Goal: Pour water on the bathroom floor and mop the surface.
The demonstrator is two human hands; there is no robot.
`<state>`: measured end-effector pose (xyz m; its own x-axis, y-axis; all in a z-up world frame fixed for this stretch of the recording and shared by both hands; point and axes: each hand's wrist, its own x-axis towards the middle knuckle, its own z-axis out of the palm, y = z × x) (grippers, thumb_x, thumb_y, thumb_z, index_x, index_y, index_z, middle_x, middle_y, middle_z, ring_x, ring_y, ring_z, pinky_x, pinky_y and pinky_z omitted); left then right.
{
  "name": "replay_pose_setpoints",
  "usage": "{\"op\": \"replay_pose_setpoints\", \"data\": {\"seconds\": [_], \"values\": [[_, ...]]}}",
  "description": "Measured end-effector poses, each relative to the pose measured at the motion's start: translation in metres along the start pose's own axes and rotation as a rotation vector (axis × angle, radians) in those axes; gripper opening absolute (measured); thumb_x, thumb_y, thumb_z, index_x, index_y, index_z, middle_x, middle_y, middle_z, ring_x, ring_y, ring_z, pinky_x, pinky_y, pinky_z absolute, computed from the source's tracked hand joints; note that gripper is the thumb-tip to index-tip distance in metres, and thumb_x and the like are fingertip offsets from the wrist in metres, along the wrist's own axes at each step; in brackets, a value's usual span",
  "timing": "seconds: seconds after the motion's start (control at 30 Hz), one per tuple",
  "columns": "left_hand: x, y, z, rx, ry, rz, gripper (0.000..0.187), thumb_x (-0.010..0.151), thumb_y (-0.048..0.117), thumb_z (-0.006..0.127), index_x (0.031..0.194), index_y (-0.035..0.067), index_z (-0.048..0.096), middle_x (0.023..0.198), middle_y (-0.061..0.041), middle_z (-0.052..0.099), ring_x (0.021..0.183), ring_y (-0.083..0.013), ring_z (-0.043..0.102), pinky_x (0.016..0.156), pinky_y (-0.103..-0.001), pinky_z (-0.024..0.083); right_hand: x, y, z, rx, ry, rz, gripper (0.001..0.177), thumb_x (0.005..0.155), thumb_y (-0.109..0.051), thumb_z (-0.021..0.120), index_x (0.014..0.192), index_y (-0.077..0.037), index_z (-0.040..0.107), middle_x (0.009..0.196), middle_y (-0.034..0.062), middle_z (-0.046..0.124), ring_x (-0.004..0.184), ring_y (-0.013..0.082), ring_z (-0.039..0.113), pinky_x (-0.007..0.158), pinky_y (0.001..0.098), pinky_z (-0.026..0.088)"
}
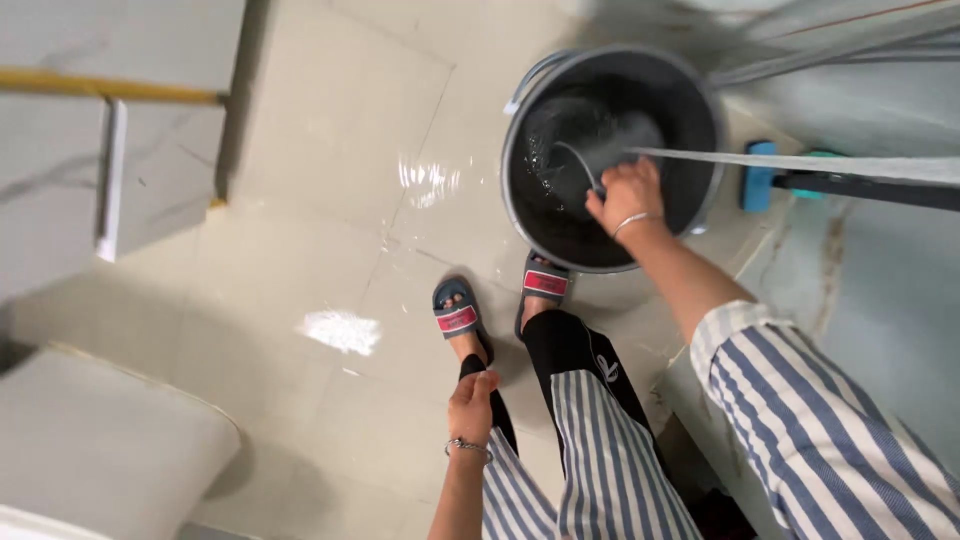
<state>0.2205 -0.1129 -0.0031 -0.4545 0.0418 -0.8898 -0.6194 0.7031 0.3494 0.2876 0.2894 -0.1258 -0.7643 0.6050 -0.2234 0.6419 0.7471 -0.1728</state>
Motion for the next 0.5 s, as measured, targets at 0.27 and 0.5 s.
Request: {"op": "replay_pose_setpoints", "data": {"seconds": [0.27,0.5], "values": [[0.059,-0.022,-0.016,-0.04,0.091,-0.177,0.031,0.096,0.028,0.06,0.099,0.004,0.079,0.095,-0.004,0.081,0.095,-0.0133,0.073,0.089,-0.028,0.053,0.051,0.028,0.175,-0.78,-0.466,-0.242,0.032,0.101,-0.025,0.054,0.117,-0.014,0.08,0.12,0.0087,0.075,0.12,0.0255,0.063,0.108,0.0445,0.033],[0.071,-0.032,-0.026,-0.105,0.092,-0.192,0.032,0.097,0.029,0.059,0.099,0.003,0.078,0.096,-0.005,0.081,0.097,-0.0146,0.074,0.091,-0.028,0.054,0.077,-0.009,0.178,0.079,-0.331,0.441,0.043,0.099,-0.044,0.068,0.114,-0.004,0.075,0.118,0.0222,0.07,0.115,0.0427,0.061,0.113,0.0505,0.035]]}}
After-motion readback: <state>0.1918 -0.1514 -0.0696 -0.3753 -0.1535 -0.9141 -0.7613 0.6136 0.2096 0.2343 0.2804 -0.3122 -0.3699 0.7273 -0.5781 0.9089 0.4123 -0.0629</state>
